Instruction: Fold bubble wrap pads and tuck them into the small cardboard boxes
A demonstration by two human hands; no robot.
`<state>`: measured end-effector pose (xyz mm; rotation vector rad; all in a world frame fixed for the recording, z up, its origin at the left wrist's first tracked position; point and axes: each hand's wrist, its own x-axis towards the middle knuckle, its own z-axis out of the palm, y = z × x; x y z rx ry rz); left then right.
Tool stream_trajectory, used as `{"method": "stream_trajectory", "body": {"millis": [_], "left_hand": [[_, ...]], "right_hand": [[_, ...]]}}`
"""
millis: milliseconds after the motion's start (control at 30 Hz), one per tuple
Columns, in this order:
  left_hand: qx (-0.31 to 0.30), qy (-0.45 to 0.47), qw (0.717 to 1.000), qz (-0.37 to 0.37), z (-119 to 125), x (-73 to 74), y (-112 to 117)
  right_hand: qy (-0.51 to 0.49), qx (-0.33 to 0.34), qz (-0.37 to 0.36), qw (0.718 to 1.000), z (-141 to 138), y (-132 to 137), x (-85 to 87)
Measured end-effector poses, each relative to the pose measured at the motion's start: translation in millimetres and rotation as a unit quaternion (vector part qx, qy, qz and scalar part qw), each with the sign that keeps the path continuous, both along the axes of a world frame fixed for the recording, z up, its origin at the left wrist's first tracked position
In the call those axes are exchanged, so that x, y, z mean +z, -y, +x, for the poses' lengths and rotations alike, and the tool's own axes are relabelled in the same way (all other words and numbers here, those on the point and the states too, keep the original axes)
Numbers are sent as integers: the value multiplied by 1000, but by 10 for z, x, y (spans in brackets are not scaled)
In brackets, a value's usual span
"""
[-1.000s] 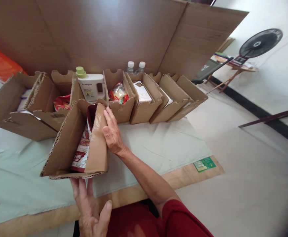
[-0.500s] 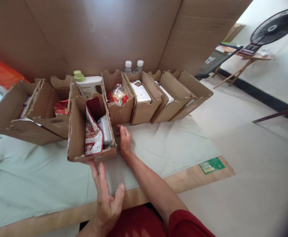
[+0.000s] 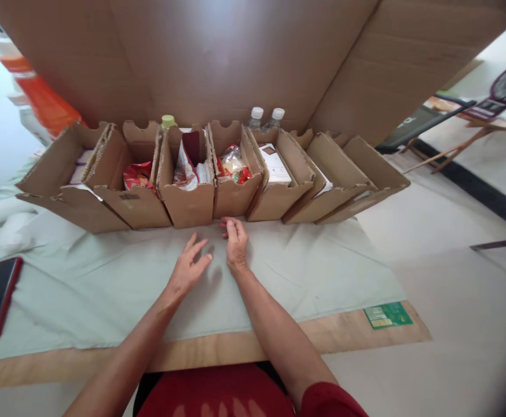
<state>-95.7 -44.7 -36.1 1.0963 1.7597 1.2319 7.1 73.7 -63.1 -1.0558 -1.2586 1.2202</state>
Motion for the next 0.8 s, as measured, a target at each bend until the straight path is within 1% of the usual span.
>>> {"method": "stream_trajectory", "body": {"millis": [67,100,167,200,267,300,333,400,433,467,500,533,600,667,733,800], "left_hand": [[-14,-1,1000,-5,-40,-37,271],[-25,-2,1000,-4,-51,-53,423],[-44,1,999,2,-57,-84,724],[-49,5,999,9,-53,-97,858],[-51,12,998,29,-36,-114,1071],[-51,15,998,37,-24,-117,1147],[-49,20,998,42,-12,-116,1204],[-33,38,998,36,6,-101,1278],[-19,51,998,27,7,-89,1307],[0,65,998,17,1,-75,1337],[24,78,997,6,-16,-61,1372],[52,88,995,-3,-46,-48,1415],[123,98,987,-15,-145,-27,1525],[209,84,974,-19,-289,-14,1656],[283,48,958,-16,-449,-6,1786],[327,3,945,-6,-585,-2,1891]], "right_hand": [[14,24,24,999,5,88,99],[21,41,40,998,-9,147,178],[44,101,98,989,-88,276,399],[64,143,139,978,-160,333,538],[134,226,225,938,-377,401,855],[187,257,256,913,-516,405,1019],[251,276,270,888,-668,390,1174],[389,280,265,836,-971,324,1434],[446,271,256,814,-1102,288,1528],[488,261,249,795,-1205,262,1596],[513,252,248,783,-1275,255,1638],[523,247,251,776,-1304,271,1656],[516,259,265,772,-1234,387,1635],[493,282,281,774,-994,599,1572],[462,303,303,776,-618,848,1513],[423,317,326,784,-158,1050,1495]]}}
